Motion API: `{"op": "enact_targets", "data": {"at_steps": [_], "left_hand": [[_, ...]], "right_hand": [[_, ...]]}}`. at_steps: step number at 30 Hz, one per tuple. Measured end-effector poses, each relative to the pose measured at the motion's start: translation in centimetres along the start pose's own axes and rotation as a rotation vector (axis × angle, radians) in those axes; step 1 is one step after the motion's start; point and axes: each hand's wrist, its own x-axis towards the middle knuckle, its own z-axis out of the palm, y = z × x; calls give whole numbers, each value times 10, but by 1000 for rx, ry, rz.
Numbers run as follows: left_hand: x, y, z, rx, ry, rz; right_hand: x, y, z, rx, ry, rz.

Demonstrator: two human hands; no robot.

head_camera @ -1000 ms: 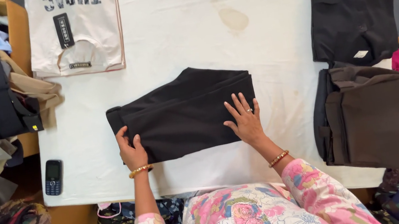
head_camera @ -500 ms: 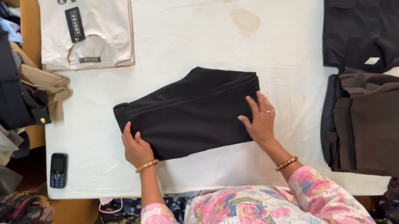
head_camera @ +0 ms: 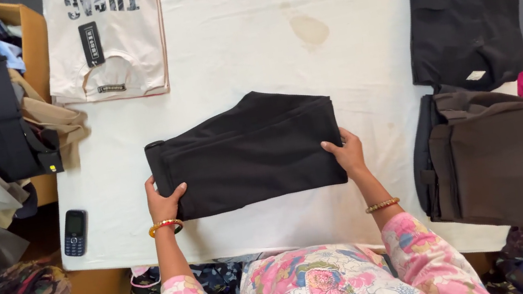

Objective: Folding various items of clothing on a white surface.

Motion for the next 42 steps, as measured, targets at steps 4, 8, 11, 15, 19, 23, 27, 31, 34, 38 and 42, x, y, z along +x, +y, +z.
{"op": "enact_targets", "data": {"at_steps": [4, 8, 11, 15, 19, 23, 27, 31, 34, 38, 42], "left_hand": [[-33, 64, 18, -182, -158, 68], [-51, 95, 50, -178, -289, 254], [-41, 88, 78, -21, -293, 261], [-59, 87, 128, 630, 162, 507], [-88, 86, 179, 737, -27, 1036], [-77, 76, 192, 910, -180, 1073], [-62, 69, 178, 1001, -92, 957], [-59, 64, 181, 1032, -62, 951], [-58, 64, 185, 1027, -49, 945], [-58, 63, 184, 1045, -58, 956], [-55, 66, 184, 929, -111, 924]], "right_hand": [[-12, 10, -42, 25, 60, -131], [-30, 31, -95, 64, 212, -225], [-37, 48, -114, -36, 327, -104], [-47, 60, -102, -682, 543, -562], [-58, 1, -26, -570, 253, -567], [-41, 16, 3, -919, 8, -712], [-21, 31, -45, -999, 131, -347], [-10, 73, -71, -978, 223, -397], [-7, 75, -73, -987, 212, -383], [-10, 77, -72, -979, 212, -368], [-8, 75, -79, -927, 216, -404]]}}
